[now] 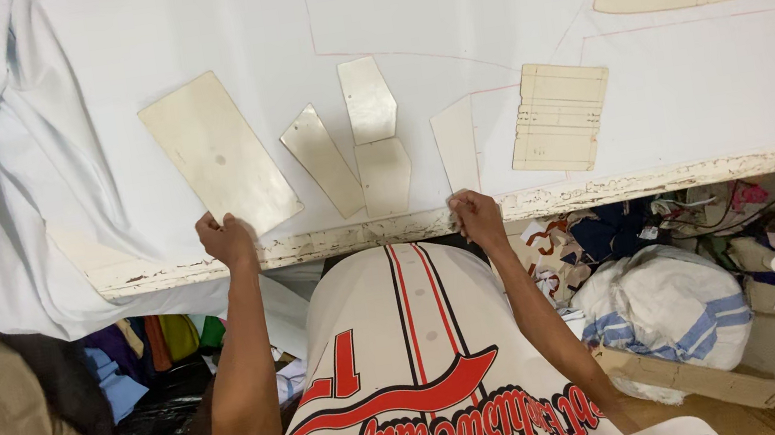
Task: The person uses a piece of chalk to trace around several cardboard pattern templates laid onto a large sheet of white fabric on a cutting table.
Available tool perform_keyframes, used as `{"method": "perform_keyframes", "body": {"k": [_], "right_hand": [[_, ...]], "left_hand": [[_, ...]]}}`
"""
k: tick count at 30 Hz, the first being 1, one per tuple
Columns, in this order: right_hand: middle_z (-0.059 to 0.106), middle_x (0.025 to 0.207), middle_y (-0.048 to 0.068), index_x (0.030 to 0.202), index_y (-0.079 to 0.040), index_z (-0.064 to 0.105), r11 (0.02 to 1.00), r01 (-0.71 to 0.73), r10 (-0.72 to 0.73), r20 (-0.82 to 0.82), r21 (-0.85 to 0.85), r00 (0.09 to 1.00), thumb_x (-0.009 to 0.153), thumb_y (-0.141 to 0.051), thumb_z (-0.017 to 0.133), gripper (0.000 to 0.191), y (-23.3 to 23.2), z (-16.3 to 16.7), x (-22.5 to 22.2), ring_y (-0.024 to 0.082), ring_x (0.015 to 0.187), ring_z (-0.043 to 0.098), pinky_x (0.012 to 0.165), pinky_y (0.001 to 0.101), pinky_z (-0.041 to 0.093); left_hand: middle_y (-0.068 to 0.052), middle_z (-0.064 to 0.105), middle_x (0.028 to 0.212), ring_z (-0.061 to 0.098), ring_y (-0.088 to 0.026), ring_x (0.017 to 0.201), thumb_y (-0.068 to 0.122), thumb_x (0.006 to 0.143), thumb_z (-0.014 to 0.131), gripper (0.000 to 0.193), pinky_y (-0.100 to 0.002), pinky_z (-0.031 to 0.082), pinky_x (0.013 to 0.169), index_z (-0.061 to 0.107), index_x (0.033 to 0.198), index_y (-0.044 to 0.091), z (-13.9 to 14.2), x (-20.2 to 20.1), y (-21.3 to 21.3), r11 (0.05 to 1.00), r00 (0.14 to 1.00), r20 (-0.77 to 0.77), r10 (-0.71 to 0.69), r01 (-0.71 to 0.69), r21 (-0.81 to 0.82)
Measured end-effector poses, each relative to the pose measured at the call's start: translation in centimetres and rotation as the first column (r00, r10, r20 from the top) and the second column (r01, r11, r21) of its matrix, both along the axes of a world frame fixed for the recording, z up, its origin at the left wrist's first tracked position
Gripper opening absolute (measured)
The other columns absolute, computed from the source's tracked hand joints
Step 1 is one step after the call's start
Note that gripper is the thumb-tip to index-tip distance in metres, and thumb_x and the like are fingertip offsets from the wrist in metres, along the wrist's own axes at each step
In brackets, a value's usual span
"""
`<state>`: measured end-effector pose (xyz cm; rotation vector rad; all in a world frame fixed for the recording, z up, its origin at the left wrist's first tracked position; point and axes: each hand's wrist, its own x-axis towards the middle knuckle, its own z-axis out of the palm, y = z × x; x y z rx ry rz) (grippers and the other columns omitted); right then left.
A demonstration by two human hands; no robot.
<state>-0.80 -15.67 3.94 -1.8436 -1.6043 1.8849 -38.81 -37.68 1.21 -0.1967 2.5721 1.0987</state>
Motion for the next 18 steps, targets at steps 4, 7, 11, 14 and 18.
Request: {"method": "perform_keyframes", "body": {"k": [4, 7, 11, 14, 18], "right_hand": [[0.062, 0.062, 0.0, 0.1, -0.006, 0.074, 1.0, 0.008, -0.006, 0.059, -0.029, 0.998, 0.099, -0.018, 0.063, 0.016, -1.3, -0.1, 0.1, 0.007, 0.045, 0.05, 0.037, 0.024, 0.038], [0.061, 0.063, 0.001, 0.101, -0.004, 0.077, 0.992, -0.007, 0.005, 0.014, 0.127, 1.0, 0.101, -0.02, 0.066, 0.019, -2.1, -0.3, 0.7, 0.008, 0.05, 0.05, 0.043, 0.0278, 0.041], [0.068, 0.07, 0.005, 0.111, -0.005, 0.077, 0.867, -0.129, 0.071, 0.136, 0.481, 0.988, 0.098, -0.016, 0.067, 0.02, -2.2, -0.8, 1.4, 0.015, 0.059, 0.057, 0.056, 0.0354, 0.049], [0.067, 0.068, 0.013, 0.119, -0.006, 0.075, 0.836, -0.151, -0.031, 0.32, 0.527, 0.947, 0.096, -0.02, 0.068, 0.027, -1.5, -1.2, 1.5, 0.024, 0.06, 0.061, 0.06, 0.0404, 0.051], [0.071, 0.078, 0.014, 0.112, -0.003, 0.071, 0.81, -0.089, -0.172, 0.38, 0.579, 0.909, 0.09, -0.032, 0.078, 0.037, -0.1, -1.3, 1.2, 0.029, 0.071, 0.068, 0.066, 0.041, 0.053]], "left_hand": [[-0.018, 0.052, 0.137, 0.045, -0.032, 0.128, 0.007, 0.095, 0.07, 0.047, -0.055, 0.035, 0.105, 0.052, 0.138, 0.0, 2.6, 2.1, 1.3, 0.911, 0.874, -0.297, -0.385, 0.308, -0.274], [-0.016, 0.051, 0.144, 0.048, -0.03, 0.134, 0.017, 0.098, 0.069, 0.048, -0.055, 0.035, 0.113, 0.051, 0.141, 0.004, 3.1, 4.4, 5.3, 0.787, 0.78, -0.116, -0.615, 0.598, -0.154], [-0.023, 0.026, 0.165, 0.028, -0.038, 0.15, 0.033, 0.095, 0.076, 0.085, -0.058, 0.026, 0.117, 0.031, 0.156, -0.004, 2.2, 6.3, 10.5, 0.607, 0.578, -0.186, -0.795, 0.742, -0.286], [-0.021, 0.02, 0.167, 0.022, -0.038, 0.153, 0.043, 0.089, 0.079, 0.1, -0.057, 0.024, 0.119, 0.023, 0.158, -0.004, 1.4, 6.4, 12.7, 0.529, 0.509, -0.158, -0.846, 0.764, -0.37], [-0.02, 0.019, 0.166, 0.02, -0.037, 0.152, 0.047, 0.084, 0.082, 0.108, -0.058, 0.024, 0.119, 0.022, 0.158, -0.004, 0.8, 5.9, 13.8, 0.434, 0.459, -0.056, -0.887, 0.786, -0.441]]}}
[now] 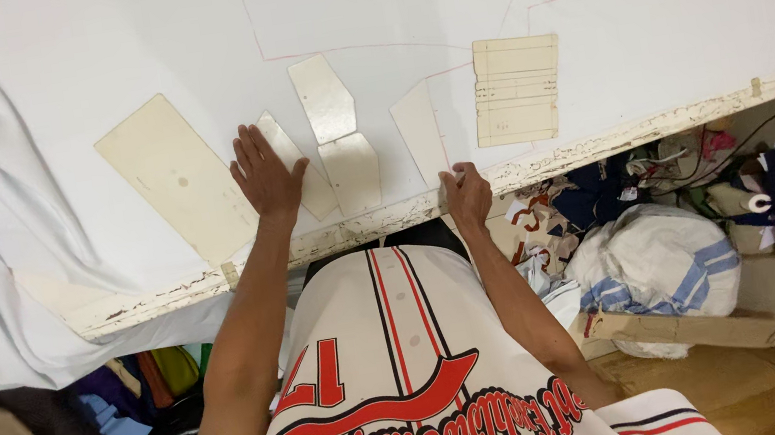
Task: The person uses a piece of chalk to trace around several cardboard pattern templates laid onto a large sheet of white fabric on a cutting table.
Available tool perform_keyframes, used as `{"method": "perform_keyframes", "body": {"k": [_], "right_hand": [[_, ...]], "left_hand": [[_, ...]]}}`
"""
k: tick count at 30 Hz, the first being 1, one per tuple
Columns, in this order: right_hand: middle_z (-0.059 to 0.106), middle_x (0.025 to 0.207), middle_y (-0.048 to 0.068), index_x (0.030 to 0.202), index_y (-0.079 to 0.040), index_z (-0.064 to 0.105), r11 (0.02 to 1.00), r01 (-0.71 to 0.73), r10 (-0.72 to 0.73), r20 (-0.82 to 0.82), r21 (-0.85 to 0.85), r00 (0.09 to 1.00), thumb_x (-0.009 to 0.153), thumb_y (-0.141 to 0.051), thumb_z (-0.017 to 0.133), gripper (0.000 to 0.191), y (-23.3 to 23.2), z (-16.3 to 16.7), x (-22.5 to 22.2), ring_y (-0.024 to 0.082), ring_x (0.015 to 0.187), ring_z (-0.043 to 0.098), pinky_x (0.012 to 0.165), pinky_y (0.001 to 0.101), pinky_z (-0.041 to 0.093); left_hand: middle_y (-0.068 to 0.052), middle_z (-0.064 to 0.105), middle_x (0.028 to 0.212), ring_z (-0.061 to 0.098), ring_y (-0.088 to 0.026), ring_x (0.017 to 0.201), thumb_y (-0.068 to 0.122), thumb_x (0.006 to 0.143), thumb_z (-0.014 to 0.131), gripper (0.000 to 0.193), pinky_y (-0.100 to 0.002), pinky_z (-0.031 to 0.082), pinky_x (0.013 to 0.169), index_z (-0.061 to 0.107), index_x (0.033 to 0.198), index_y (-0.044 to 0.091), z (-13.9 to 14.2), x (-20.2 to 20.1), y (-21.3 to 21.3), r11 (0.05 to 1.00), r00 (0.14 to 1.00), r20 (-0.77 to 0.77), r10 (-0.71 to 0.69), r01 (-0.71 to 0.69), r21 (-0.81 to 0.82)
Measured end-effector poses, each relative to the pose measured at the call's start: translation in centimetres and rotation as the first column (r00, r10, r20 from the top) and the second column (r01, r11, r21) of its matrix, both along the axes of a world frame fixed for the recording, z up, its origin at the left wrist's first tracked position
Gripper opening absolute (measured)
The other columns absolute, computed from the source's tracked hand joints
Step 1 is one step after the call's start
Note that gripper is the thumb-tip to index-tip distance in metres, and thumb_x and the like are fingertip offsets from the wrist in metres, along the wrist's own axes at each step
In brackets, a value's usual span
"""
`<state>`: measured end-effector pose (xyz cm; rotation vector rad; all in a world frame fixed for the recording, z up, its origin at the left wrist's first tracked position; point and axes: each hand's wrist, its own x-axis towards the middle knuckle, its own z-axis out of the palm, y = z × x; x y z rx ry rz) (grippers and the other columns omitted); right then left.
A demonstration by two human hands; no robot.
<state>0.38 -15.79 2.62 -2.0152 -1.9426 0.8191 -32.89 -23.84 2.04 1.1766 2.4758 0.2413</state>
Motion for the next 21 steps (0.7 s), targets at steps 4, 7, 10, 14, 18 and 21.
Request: {"method": "perform_keyframes", "body": {"k": [4, 7, 10, 14, 18, 21], "right_hand": [[0.07, 0.077, 0.013, 0.107, -0.002, 0.062, 0.994, 0.021, -0.015, 0.055, -0.108, 0.998, 0.081, -0.039, 0.087, 0.051, 0.7, 0.2, -0.6, 0.031, 0.072, 0.068, 0.065, 0.044, 0.053], [0.07, 0.08, 0.015, 0.11, -0.004, 0.056, 0.986, 0.016, -0.003, 0.078, -0.166, 0.997, 0.081, -0.04, 0.087, 0.056, 0.6, 0.4, -1.5, 0.032, 0.071, 0.067, 0.064, 0.0461, 0.053], [0.069, 0.08, 0.015, 0.107, -0.005, 0.056, 0.991, 0.029, -0.016, 0.097, -0.133, 0.995, 0.078, -0.039, 0.09, 0.056, 0.9, 0.6, -1.9, 0.032, 0.072, 0.067, 0.064, 0.0453, 0.052], [0.069, 0.08, 0.013, 0.105, -0.006, 0.057, 0.982, 0.04, -0.021, 0.108, -0.184, 0.994, 0.08, -0.04, 0.089, 0.053, 1.3, 0.5, -1.6, 0.031, 0.071, 0.067, 0.064, 0.0453, 0.052], [0.069, 0.082, 0.013, 0.103, -0.006, 0.057, 0.971, 0.023, 0.003, 0.107, -0.239, 0.994, 0.079, -0.042, 0.088, 0.054, 1.8, 0.0, -1.3, 0.03, 0.073, 0.067, 0.065, 0.0452, 0.053], [0.068, 0.082, 0.013, 0.102, -0.006, 0.056, 0.972, 0.005, 0.014, 0.084, -0.233, 0.996, 0.079, -0.042, 0.089, 0.054, 1.7, -0.5, -1.2, 0.03, 0.073, 0.066, 0.065, 0.0452, 0.052]], "left_hand": [[-0.019, 0.029, 0.16, 0.029, -0.036, 0.147, 0.044, 0.079, 0.088, 0.11, -0.056, 0.03, 0.114, 0.027, 0.157, -0.003, -0.1, -0.4, -0.2, 0.998, 0.999, -0.018, -0.035, 0.034, -0.047], [-0.016, 0.039, 0.154, 0.038, -0.033, 0.142, 0.041, 0.075, 0.092, 0.109, -0.052, 0.036, 0.111, 0.033, 0.156, -0.001, 0.1, -0.7, -0.5, 0.998, 0.996, -0.065, -0.055, 0.055, -0.002], [-0.018, 0.043, 0.145, 0.042, -0.034, 0.133, 0.036, 0.07, 0.094, 0.109, -0.051, 0.037, 0.105, 0.035, 0.152, -0.002, 0.3, -1.2, 0.0, 0.998, 0.994, -0.091, -0.061, 0.062, 0.011], [-0.022, 0.044, 0.138, 0.044, -0.036, 0.124, 0.031, 0.068, 0.096, 0.104, -0.051, 0.038, 0.1, 0.038, 0.147, -0.004, 0.2, -1.9, 0.7, 0.999, 0.999, -0.026, -0.027, 0.026, -0.045], [-0.017, 0.047, 0.133, 0.047, -0.033, 0.122, 0.025, 0.076, 0.092, 0.078, -0.05, 0.038, 0.101, 0.05, 0.136, -0.001, -0.4, -3.1, 0.4, 0.999, 0.999, -0.014, 0.029, -0.03, -0.029], [-0.016, 0.057, 0.124, 0.057, -0.03, 0.11, 0.018, 0.082, 0.086, 0.049, -0.05, 0.043, 0.091, 0.058, 0.119, 0.003, -0.1, -4.9, -0.2, 0.986, 0.987, 0.108, 0.123, -0.133, 0.096]]}}
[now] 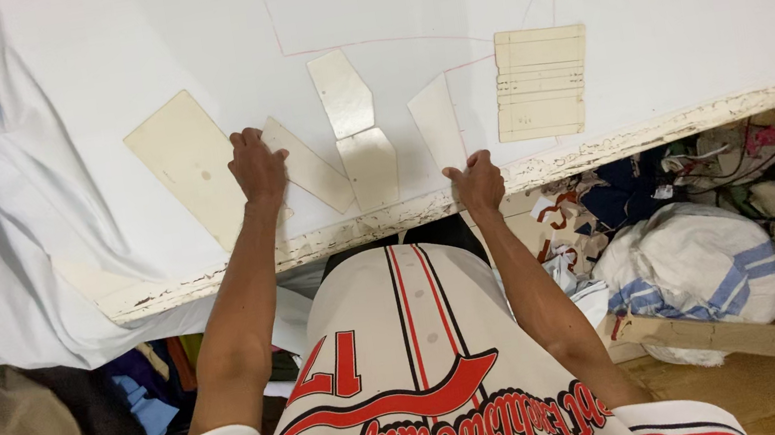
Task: The person uses a piece of chalk to trace around several cardboard pattern templates laid onto a large sheet of white fabric on a cutting table.
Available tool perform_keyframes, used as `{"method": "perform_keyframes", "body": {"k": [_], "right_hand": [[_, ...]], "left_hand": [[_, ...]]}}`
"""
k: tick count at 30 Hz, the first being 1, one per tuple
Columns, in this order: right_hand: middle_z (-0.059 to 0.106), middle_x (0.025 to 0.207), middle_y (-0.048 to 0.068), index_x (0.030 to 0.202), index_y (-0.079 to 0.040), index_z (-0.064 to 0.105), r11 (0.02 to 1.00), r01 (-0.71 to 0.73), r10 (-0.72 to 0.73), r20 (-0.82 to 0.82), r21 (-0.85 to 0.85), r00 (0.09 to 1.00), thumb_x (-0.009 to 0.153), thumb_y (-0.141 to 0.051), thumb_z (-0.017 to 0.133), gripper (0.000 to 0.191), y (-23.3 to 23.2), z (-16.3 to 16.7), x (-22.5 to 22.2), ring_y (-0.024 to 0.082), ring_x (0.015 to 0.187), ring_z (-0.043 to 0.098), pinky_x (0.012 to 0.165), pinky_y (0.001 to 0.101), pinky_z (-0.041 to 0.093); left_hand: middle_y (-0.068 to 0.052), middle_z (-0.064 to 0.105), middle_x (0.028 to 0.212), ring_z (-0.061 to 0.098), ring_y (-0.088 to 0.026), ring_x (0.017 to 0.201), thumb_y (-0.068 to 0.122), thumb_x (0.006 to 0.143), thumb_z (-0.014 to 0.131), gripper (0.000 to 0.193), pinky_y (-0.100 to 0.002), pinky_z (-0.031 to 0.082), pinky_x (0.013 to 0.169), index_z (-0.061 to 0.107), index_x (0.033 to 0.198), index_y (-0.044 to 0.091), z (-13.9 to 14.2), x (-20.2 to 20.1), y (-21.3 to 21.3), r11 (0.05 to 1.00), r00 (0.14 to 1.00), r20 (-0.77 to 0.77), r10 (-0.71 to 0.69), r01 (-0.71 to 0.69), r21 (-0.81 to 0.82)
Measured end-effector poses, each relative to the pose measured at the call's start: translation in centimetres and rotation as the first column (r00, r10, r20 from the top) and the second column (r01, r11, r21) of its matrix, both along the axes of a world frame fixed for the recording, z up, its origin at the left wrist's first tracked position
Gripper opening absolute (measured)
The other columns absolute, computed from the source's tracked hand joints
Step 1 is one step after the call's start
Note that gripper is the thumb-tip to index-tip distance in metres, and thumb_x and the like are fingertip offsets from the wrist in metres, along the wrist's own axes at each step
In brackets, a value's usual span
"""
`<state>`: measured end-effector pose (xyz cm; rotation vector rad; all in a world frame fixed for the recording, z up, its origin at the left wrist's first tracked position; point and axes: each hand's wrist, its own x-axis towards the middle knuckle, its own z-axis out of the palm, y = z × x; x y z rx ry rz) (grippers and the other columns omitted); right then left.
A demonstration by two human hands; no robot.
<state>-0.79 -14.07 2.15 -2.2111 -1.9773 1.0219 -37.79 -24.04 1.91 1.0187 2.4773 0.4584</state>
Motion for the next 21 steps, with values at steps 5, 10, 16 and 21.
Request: {"method": "perform_keyframes", "body": {"k": [5, 10, 16, 21], "right_hand": [[0.062, 0.076, 0.01, 0.1, -0.004, 0.054, 1.0, 0.025, -0.024, -0.104, 0.009, 0.994, 0.077, -0.041, 0.091, 0.057, -0.1, 0.1, 0.6, 0.022, 0.065, 0.056, 0.059, 0.0392, 0.048], [0.061, 0.073, 0.0, 0.098, -0.001, 0.074, 0.998, 0.029, 0.0, -0.441, 0.059, 0.897, 0.093, -0.034, 0.079, 0.034, -1.4, 3.8, -0.1, 0.01, 0.064, 0.047, 0.057, 0.0297, 0.039], [0.048, 0.056, -0.004, 0.124, -0.006, 0.072, 0.877, -0.201, -0.152, -0.648, -0.437, 0.746, 0.102, -0.037, 0.061, 0.04, -2.9, 8.7, -3.8, 0.007, 0.047, 0.039, 0.043, 0.0248, 0.035], [0.044, 0.058, -0.007, 0.089, -0.004, 0.068, 0.889, -0.141, -0.155, -0.576, -0.435, 0.803, 0.097, -0.029, 0.073, 0.027, -2.5, 8.0, -3.6, 0.005, 0.047, 0.034, 0.042, 0.0253, 0.029]], "left_hand": [[-0.013, 0.068, 0.09, 0.064, -0.025, 0.079, 0.021, 0.095, 0.078, 0.027, -0.041, 0.051, 0.071, 0.061, 0.107, 0.003, 4.8, -3.4, -2.1, 0.977, 0.971, 0.231, 0.054, -0.099, 0.189], [-0.017, 0.072, 0.095, 0.059, -0.024, 0.076, 0.018, 0.103, 0.068, 0.02, -0.04, 0.045, 0.068, 0.065, 0.12, 0.007, 10.5, -3.2, -3.0, 0.954, 0.86, 0.463, 0.214, -0.286, 0.091], [-0.02, 0.071, 0.119, 0.067, -0.035, 0.119, 0.021, 0.097, 0.072, 0.03, -0.045, 0.057, 0.099, 0.063, 0.117, 0.001, 7.3, 4.5, 4.4, 0.928, 0.872, 0.447, -0.201, 0.024, 0.372], [-0.017, 0.073, 0.119, 0.072, -0.033, 0.118, 0.022, 0.095, 0.068, 0.034, -0.045, 0.057, 0.102, 0.063, 0.122, 0.001, 3.3, 9.2, 7.2, 0.943, 0.809, 0.567, -0.155, -0.051, 0.33]]}}
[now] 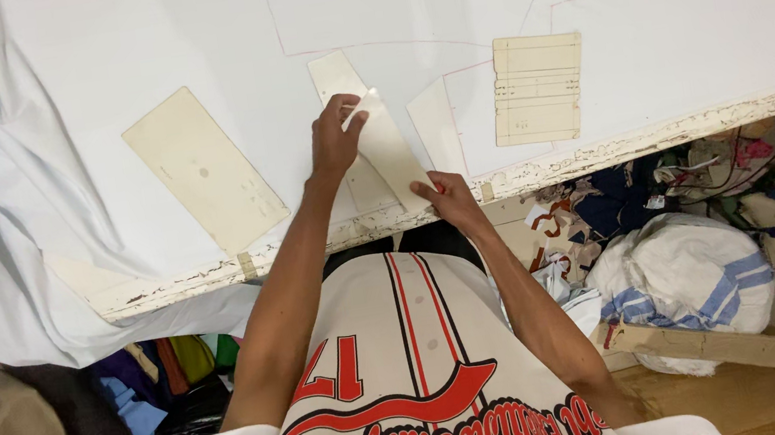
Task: The person uses a piece of chalk to trace around several cardboard pattern templates laid onto a large sheet of white fabric on a cutting table.
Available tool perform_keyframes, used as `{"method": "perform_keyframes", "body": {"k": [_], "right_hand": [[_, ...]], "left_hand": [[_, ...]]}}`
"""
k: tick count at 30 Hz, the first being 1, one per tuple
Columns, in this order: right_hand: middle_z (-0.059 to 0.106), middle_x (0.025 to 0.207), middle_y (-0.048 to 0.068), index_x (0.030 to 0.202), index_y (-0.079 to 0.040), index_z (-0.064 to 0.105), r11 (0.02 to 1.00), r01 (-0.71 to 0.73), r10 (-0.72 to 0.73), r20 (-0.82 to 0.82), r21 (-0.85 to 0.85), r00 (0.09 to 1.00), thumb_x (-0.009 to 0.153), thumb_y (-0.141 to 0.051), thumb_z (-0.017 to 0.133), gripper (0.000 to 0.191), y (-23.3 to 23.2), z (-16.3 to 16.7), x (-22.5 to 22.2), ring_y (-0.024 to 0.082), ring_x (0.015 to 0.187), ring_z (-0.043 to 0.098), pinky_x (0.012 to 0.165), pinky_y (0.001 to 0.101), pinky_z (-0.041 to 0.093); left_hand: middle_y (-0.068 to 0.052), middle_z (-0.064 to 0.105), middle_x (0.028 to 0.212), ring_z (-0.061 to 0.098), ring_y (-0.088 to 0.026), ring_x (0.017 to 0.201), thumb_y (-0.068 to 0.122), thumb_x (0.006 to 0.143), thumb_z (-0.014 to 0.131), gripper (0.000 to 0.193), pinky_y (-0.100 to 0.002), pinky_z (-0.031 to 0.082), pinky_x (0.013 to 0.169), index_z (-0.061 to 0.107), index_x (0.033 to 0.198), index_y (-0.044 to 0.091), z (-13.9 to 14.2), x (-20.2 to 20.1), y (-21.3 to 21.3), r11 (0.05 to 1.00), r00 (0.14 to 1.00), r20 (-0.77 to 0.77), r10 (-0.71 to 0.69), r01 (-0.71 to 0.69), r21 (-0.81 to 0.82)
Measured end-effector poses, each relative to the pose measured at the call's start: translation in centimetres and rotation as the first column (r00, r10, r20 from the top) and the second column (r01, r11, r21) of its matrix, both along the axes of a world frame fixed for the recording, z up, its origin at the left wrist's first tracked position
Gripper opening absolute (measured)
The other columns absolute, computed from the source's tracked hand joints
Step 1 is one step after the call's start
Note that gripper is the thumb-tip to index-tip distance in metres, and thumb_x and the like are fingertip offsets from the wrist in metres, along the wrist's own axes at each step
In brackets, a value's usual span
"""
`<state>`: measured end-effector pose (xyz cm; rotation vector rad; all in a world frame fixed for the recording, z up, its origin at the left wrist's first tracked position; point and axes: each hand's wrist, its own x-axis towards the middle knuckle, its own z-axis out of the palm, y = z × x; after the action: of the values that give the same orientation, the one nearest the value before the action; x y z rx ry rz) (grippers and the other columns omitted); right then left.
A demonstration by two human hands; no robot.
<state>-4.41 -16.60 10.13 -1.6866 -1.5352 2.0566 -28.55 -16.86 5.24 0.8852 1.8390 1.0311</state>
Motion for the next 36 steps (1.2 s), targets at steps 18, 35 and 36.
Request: {"method": "perform_keyframes", "body": {"k": [18, 35, 36], "right_hand": [[0.046, 0.06, -0.008, 0.085, -0.007, 0.064, 0.949, 0.305, -0.3, -0.071, 0.075, 0.951, 0.1, -0.031, 0.07, 0.029, 0.9, -4.1, 3.6, 0.004, 0.049, 0.04, 0.044, 0.0231, 0.036], [0.048, 0.063, -0.005, 0.092, -0.007, 0.063, 0.972, 0.212, -0.217, -0.032, -0.105, 0.976, 0.099, -0.036, 0.067, 0.03, 1.0, -7.3, -0.2, 0.007, 0.049, 0.051, 0.043, 0.0245, 0.042], [0.048, 0.064, -0.004, 0.09, -0.007, 0.06, 0.972, 0.212, -0.217, -0.044, -0.098, 0.975, 0.1, -0.036, 0.069, 0.031, 1.0, -7.6, -0.3, 0.007, 0.049, 0.052, 0.042, 0.0251, 0.042]], "left_hand": [[-0.006, 0.009, 0.175, 0.006, -0.028, 0.161, 0.053, 0.102, 0.058, 0.083, -0.056, 0.006, 0.129, 0.019, 0.168, 0.021, -5.4, 3.4, -0.4, 0.902, 0.473, -0.805, -0.358, 0.399, -0.167], [-0.004, 0.007, 0.175, 0.005, -0.024, 0.161, 0.049, 0.107, 0.046, 0.077, -0.051, 0.004, 0.13, 0.014, 0.169, 0.018, -6.8, 0.4, -1.8, 0.852, 0.425, -0.763, -0.487, 0.424, -0.308], [-0.003, 0.007, 0.175, 0.004, -0.024, 0.161, 0.05, 0.106, 0.045, 0.077, -0.051, 0.003, 0.13, 0.013, 0.169, 0.018, -6.8, 0.4, -1.7, 0.844, 0.434, -0.745, -0.506, 0.427, -0.324]]}}
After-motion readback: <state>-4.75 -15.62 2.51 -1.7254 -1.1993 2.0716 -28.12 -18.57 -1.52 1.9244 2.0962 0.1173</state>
